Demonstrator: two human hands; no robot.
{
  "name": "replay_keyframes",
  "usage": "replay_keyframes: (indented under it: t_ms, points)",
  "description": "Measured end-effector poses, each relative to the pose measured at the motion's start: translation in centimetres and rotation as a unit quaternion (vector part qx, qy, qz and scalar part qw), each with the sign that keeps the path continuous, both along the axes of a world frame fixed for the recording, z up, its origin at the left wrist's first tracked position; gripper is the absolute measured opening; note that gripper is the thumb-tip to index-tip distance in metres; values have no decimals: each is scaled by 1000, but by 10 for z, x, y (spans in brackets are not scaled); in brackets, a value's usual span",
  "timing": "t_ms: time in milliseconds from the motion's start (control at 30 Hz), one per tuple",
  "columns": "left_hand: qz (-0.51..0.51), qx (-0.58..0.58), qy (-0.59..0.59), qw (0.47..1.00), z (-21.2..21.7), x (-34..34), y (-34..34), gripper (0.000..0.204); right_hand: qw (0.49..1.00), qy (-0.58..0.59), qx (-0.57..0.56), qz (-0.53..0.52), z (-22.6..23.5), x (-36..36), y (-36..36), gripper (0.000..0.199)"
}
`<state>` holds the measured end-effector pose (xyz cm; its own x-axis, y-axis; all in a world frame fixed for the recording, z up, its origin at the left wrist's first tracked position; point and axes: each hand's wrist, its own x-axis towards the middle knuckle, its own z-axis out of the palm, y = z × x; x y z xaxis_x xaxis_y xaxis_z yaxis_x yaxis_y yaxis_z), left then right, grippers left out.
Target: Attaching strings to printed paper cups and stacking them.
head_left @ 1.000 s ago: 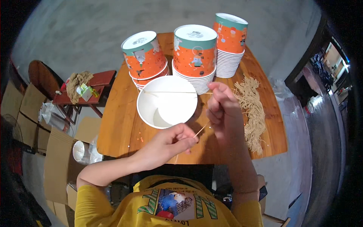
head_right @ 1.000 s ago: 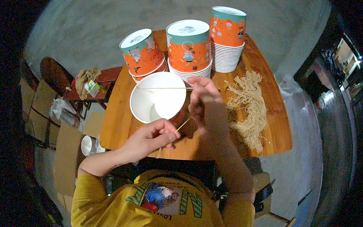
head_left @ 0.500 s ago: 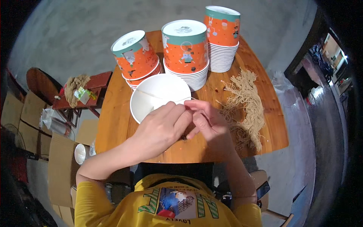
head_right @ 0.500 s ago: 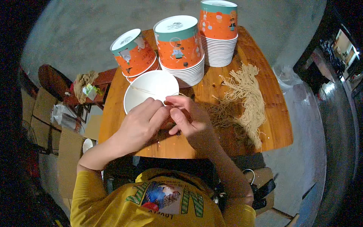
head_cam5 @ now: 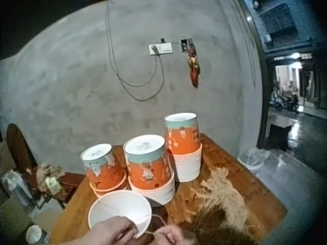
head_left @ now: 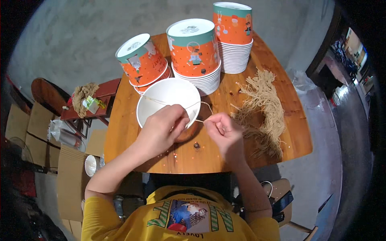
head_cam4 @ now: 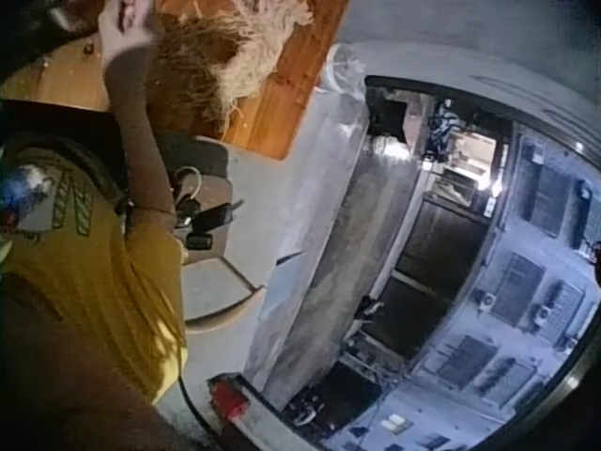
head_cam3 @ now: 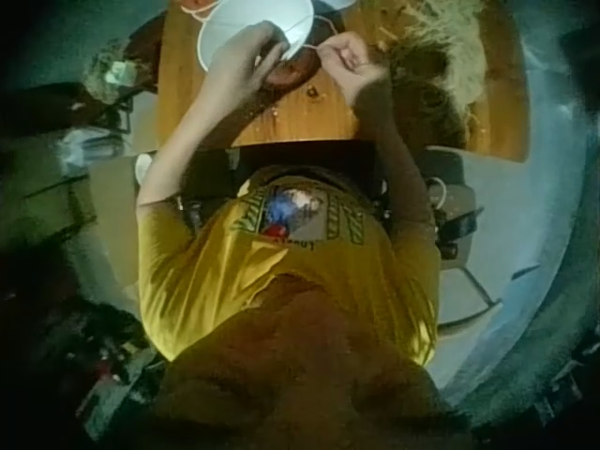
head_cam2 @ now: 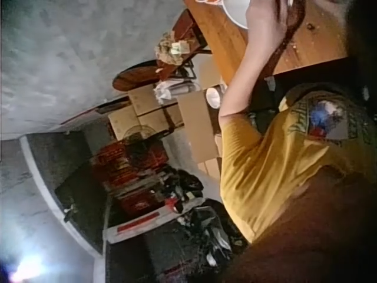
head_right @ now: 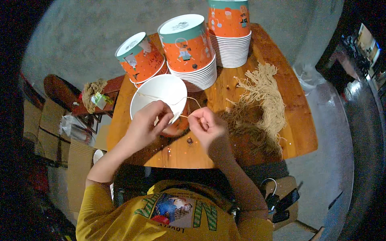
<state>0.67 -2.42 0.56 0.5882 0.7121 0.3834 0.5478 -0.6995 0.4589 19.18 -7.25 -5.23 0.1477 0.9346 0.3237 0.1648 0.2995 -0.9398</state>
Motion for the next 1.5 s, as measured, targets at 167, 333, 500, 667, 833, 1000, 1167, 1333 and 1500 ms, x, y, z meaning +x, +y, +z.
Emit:
replay_keyframes:
  t_ms: [167, 333, 500, 667, 833, 1000, 1167, 1333, 1500]
  points:
    - [-1, -124, -45, 991, -6, -2, 2, 15, 999, -1, -15, -41, -10, -5, 3, 6]
    - [11, -172, -8, 985, -4, 0, 4, 22, 996, -33, 5, -81, -7, -8, 3, 9]
    - [12, -213, -22, 977, -4, 2, 3, 26, 993, -75, 5, -96, -13, -9, 4, 11]
    - [6, -203, -18, 979, -5, 1, 4, 26, 994, -65, 16, -88, -13, -10, 8, 12]
    - [7, -213, -15, 977, -5, 1, 5, 28, 993, -77, 25, -89, -9, -12, 9, 10]
    - [24, -219, 31, 975, 5, 3, 2, 25, 991, -84, 39, -94, -13, -13, 12, 9]
    - [31, -338, -24, 940, 8, 7, 6, 25, 989, -102, 42, -101, -12, -14, 13, 9]
    - [-8, -291, 5, 957, 1, 8, 14, 23, 988, -105, 44, -101, -12, -16, 14, 9]
    - [19, -287, 42, 957, 12, 17, 13, 19, 988, -102, 33, -114, -8, -16, 13, 9]
